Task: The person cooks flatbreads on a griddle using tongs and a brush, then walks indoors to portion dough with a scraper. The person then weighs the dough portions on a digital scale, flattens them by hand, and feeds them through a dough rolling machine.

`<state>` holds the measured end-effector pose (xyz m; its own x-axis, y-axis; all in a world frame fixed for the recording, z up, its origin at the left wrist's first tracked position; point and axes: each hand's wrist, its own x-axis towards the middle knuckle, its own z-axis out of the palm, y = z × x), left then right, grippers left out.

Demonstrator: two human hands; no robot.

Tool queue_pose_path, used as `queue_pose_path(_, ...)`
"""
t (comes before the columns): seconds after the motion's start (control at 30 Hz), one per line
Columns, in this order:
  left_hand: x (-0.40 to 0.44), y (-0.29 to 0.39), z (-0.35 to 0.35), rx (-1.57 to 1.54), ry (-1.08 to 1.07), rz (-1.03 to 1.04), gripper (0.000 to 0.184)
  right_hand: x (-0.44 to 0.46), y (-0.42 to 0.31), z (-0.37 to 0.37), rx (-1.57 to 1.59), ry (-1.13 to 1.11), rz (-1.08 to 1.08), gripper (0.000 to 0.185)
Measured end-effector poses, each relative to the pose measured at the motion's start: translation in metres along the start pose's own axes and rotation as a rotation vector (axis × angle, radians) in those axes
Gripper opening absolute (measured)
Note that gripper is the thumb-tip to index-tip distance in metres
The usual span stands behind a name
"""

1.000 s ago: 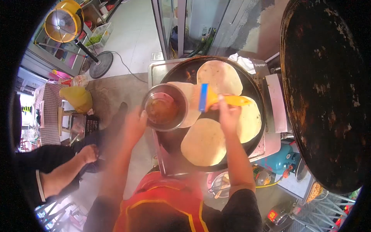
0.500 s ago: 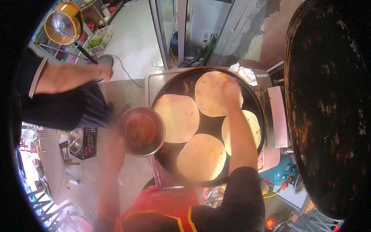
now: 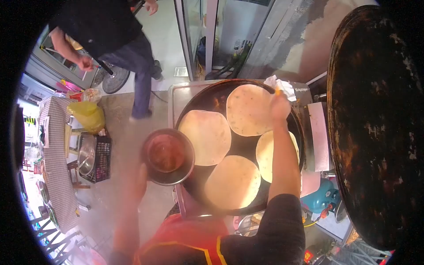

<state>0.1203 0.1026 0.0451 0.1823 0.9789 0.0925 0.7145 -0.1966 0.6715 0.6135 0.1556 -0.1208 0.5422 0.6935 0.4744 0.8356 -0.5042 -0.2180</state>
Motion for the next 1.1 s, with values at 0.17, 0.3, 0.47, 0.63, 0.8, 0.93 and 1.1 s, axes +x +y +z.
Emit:
queue_pose_path(0.17,-0.005,-0.014,-0.002,-0.005,-0.050,-0.040,0.013,-0.097,-0.076,-0.004,0.137,-0.073,-0.576,0.014)
queue_pose_path(0.3,-0.010,-0.014,-0.010,-0.017,-0.048,-0.030,0.014,-0.118,-0.112,-0.057,0.241,-0.384,-0.403,0.012)
queue_pose_path(0.47,-0.013,-0.045,-0.008,-0.008,-0.122,-0.057,0.015,-0.106,-0.115,-0.129,1.012,-0.213,0.241,0.014)
queue_pose_path(0.63,-0.014,-0.051,-0.003,-0.091,-0.139,-0.071,0.014,-0.161,-0.220,-0.209,1.183,-0.486,0.098,0.009)
queue_pose_path(0.8,-0.019,-0.061,-0.002,-0.132,-0.143,0.001,0.015,-0.209,-0.267,-0.160,0.779,-0.601,-0.243,0.013)
queue_pose_path(0.93,-0.025,-0.085,0.001,-0.137,-0.121,-0.061,0.016,-0.204,-0.260,-0.176,1.041,-0.638,0.149,0.016)
queue_pose_path(1.1,-0.031,-0.122,-0.019,-0.167,-0.044,-0.180,0.017,-0.189,-0.207,-0.165,1.370,-0.339,0.455,0.020)
